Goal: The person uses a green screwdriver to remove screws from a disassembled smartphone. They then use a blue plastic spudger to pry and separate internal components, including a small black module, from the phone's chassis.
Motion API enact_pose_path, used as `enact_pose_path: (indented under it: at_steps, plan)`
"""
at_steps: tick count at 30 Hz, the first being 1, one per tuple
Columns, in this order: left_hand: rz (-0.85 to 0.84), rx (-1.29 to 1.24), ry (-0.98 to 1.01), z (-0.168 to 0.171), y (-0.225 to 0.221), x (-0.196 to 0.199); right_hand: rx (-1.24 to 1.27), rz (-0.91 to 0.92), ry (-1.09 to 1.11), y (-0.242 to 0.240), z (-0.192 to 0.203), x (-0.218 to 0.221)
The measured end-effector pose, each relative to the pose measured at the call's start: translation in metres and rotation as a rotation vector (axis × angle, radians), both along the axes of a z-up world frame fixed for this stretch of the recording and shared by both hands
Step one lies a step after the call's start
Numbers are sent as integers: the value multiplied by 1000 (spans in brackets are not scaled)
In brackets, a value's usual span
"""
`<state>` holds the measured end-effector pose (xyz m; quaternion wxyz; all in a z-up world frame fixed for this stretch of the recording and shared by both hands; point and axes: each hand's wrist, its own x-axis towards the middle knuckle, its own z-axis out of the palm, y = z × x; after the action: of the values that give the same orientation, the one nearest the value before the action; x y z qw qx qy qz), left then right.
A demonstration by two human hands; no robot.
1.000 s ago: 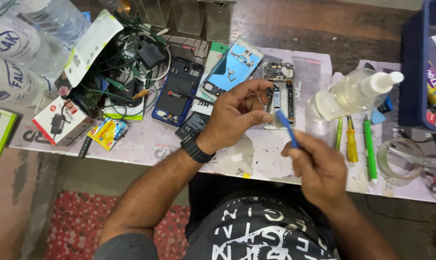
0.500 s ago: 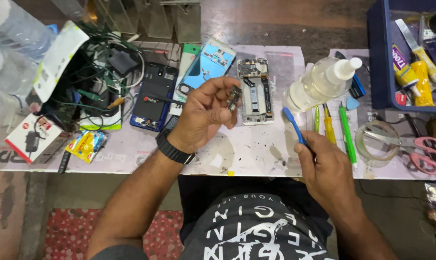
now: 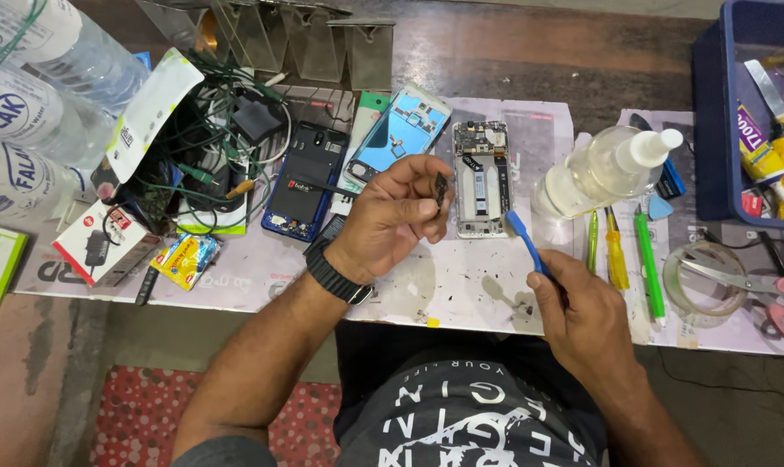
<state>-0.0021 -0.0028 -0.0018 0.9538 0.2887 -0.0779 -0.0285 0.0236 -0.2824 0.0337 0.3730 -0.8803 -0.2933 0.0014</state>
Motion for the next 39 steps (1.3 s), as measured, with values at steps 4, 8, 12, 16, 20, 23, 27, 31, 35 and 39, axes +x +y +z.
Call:
enact_pose_path:
  at_steps: [4,8,12,16,20,23,27,31,35,39]
  plan:
    - [-5,-22,-2,-4,1,0,37,12,-42,-3,-3,-3]
    - [47,94,49,1,0,-1,400,-62,-85,-13,-9,1]
    - [176,310,-53,21,-22,4,564,-164,-64,-24,-10,19]
    - [211,429,-81,46,-44,18,583,-182,-83,-26,-8,29]
    - [304,750,-183,75,-58,56,593,-203,-57,-21,-5,32]
    - [374,917,-201,92,-74,89,684,-192,70,-17,-5,33]
    - [422,1133,-262,104,-95,117,816,-162,169,-14,-6,34]
    - [424,1236,-323,103,-107,133,771,-169,93,-10,-6,34]
    - [363,1181,-325,98,-107,140,763,-152,21,-9,-4,38]
    - [206,970,-71,93,-112,138,684,-152,-195,-4,-11,36]
